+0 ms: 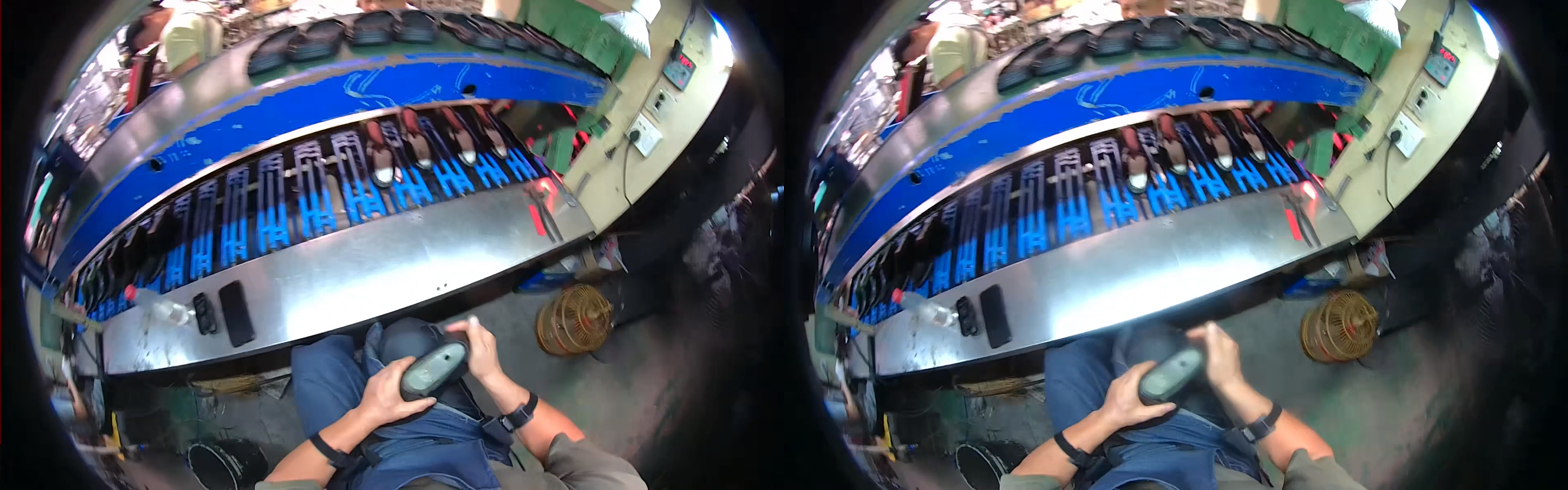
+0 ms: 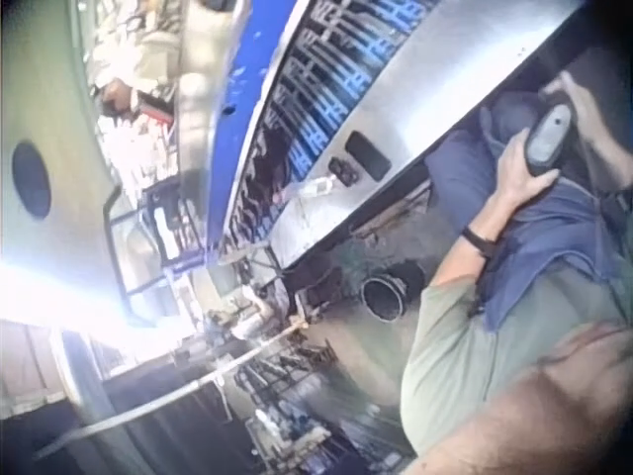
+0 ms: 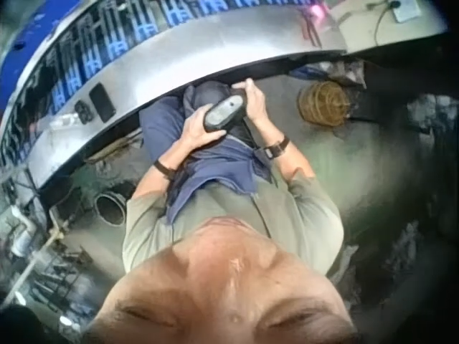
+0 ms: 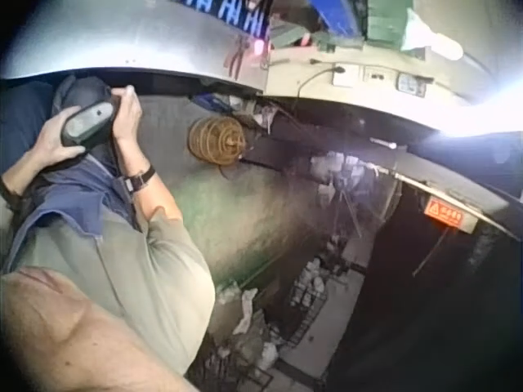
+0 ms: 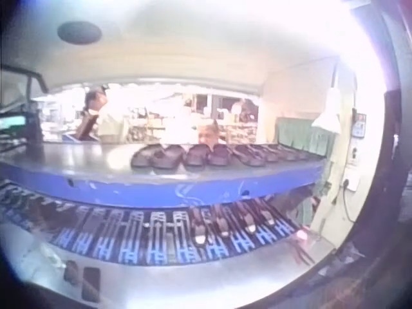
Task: Assembling shoe soles and uppers on a production line.
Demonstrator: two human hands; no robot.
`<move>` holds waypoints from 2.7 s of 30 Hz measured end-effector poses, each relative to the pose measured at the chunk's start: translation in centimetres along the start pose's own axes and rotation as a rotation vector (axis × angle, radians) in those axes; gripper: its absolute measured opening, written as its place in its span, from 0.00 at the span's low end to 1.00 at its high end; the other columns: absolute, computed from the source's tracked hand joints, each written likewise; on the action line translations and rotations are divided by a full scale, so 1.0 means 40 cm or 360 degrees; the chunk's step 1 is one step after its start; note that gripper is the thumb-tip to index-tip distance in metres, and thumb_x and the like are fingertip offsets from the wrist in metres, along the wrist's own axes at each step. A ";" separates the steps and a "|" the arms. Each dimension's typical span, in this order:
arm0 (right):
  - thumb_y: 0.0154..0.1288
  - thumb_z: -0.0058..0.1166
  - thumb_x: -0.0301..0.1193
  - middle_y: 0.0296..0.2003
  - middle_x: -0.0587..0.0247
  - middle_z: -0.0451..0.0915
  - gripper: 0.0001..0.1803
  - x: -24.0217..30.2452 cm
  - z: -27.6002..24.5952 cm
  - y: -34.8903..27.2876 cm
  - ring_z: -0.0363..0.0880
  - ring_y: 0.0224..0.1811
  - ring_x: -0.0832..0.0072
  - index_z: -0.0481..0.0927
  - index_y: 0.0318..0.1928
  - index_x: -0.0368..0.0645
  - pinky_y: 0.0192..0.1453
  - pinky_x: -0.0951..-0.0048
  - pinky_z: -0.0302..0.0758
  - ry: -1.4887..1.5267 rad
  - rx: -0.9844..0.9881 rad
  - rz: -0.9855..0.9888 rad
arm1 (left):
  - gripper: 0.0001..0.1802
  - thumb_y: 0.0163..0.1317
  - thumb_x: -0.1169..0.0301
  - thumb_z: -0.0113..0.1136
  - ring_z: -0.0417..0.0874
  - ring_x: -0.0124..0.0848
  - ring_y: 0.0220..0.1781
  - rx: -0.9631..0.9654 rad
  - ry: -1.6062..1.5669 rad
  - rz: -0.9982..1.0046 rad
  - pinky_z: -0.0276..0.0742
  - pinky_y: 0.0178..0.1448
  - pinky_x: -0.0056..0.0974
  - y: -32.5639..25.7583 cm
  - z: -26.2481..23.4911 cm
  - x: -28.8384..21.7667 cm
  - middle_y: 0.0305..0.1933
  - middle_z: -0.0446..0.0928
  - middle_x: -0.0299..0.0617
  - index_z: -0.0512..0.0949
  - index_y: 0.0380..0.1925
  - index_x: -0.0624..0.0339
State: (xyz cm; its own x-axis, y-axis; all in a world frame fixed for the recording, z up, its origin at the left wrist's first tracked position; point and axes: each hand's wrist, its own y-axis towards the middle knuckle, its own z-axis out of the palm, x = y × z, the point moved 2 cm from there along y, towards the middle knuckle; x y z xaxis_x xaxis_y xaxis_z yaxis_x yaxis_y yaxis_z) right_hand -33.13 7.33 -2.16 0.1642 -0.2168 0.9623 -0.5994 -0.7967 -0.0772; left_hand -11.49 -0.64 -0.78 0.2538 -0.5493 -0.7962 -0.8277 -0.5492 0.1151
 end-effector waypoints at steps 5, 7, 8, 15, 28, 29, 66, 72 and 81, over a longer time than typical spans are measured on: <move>0.84 0.25 0.53 0.52 0.54 0.83 0.36 -0.008 0.107 0.245 0.80 0.56 0.66 0.82 0.57 0.38 0.62 0.66 0.75 0.0096 0.0655 0.0070 | 0.53 0.44 0.46 0.81 0.85 0.50 0.56 -0.0063 -0.0227 -0.0543 0.79 0.62 0.46 0.092 -0.112 0.108 0.52 0.82 0.60 0.69 0.63 0.66; 0.82 0.29 0.55 0.62 0.51 0.77 0.36 0.041 0.165 0.389 0.77 0.61 0.64 0.73 0.67 0.36 0.65 0.63 0.73 0.0333 0.0769 -0.0074 | 0.46 0.48 0.56 0.81 0.84 0.39 0.52 -0.0219 -0.0608 -0.0905 0.79 0.60 0.43 0.162 -0.211 0.176 0.54 0.82 0.53 0.70 0.62 0.67; 0.82 0.29 0.55 0.62 0.51 0.77 0.36 0.049 0.176 0.473 0.77 0.61 0.64 0.73 0.67 0.36 0.65 0.63 0.73 0.0314 0.0765 -0.0012 | 0.43 0.50 0.58 0.80 0.83 0.35 0.50 -0.0406 -0.0723 -0.0840 0.80 0.57 0.42 0.234 -0.291 0.189 0.52 0.81 0.47 0.71 0.61 0.68; 0.59 0.66 0.58 0.74 0.32 0.53 0.55 0.029 0.404 1.053 0.60 0.75 0.42 0.54 0.78 0.45 0.74 0.53 0.65 -0.1102 -0.0085 -0.0448 | 0.32 0.57 0.59 0.77 0.83 0.34 0.47 -0.1384 -0.0626 -0.1124 0.81 0.51 0.37 0.373 -0.868 0.771 0.48 0.82 0.44 0.75 0.56 0.64; 0.54 0.64 0.33 0.44 0.59 0.80 0.37 0.134 0.209 0.900 0.80 0.39 0.72 0.69 0.66 0.38 0.34 0.65 0.79 0.0540 0.0850 0.0402 | 0.35 0.55 0.65 0.73 0.70 0.56 0.71 -0.0345 0.0958 -0.0480 0.71 0.71 0.50 0.324 -0.764 0.488 0.70 0.66 0.59 0.74 0.62 0.66; 0.53 0.65 0.32 0.44 0.58 0.80 0.40 0.121 0.169 0.814 0.80 0.37 0.73 0.67 0.68 0.37 0.28 0.71 0.75 0.0696 0.0797 0.0426 | 0.34 0.55 0.66 0.73 0.70 0.56 0.71 -0.0247 0.0953 -0.0320 0.72 0.71 0.49 0.342 -0.749 0.370 0.70 0.66 0.58 0.73 0.62 0.66; 0.55 0.70 0.34 0.39 0.58 0.85 0.24 0.422 -0.109 0.083 0.84 0.43 0.70 0.81 0.50 0.35 0.52 0.68 0.80 -0.0129 0.0366 -0.0868 | 0.11 0.62 0.62 0.69 0.85 0.45 0.36 -0.0155 -0.0051 -0.0114 0.81 0.42 0.44 -0.358 -0.057 -0.073 0.35 0.83 0.46 0.84 0.36 0.58; 0.63 0.67 0.35 0.43 0.66 0.83 0.20 0.163 0.017 -0.094 0.79 0.46 0.79 0.81 0.51 0.35 0.55 0.73 0.76 0.0437 0.0815 -0.0125 | 0.21 0.60 0.64 0.71 0.83 0.45 0.53 -0.1590 0.0081 -0.0685 0.74 0.64 0.44 -0.274 -0.291 0.243 0.47 0.83 0.52 0.82 0.48 0.69; 0.64 0.52 0.67 0.50 0.44 0.82 0.49 -0.041 -0.006 -0.303 0.84 0.49 0.57 0.71 0.65 0.33 0.57 0.56 0.81 0.1353 0.1040 0.0469 | 0.34 0.70 0.59 0.55 0.67 0.60 0.75 -0.0517 -0.2431 0.0051 0.69 0.74 0.59 -0.260 -0.313 0.021 0.70 0.69 0.66 0.65 0.70 0.68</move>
State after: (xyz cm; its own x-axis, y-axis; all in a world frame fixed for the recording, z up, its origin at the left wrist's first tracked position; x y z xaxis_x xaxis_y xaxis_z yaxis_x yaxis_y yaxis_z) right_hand -26.33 17.46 -2.73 -0.6571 -0.1886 0.7298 0.0427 -0.9760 -0.2137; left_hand 3.59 -3.29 4.78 -0.6581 0.4629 -0.5938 -0.6318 -0.7685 0.1012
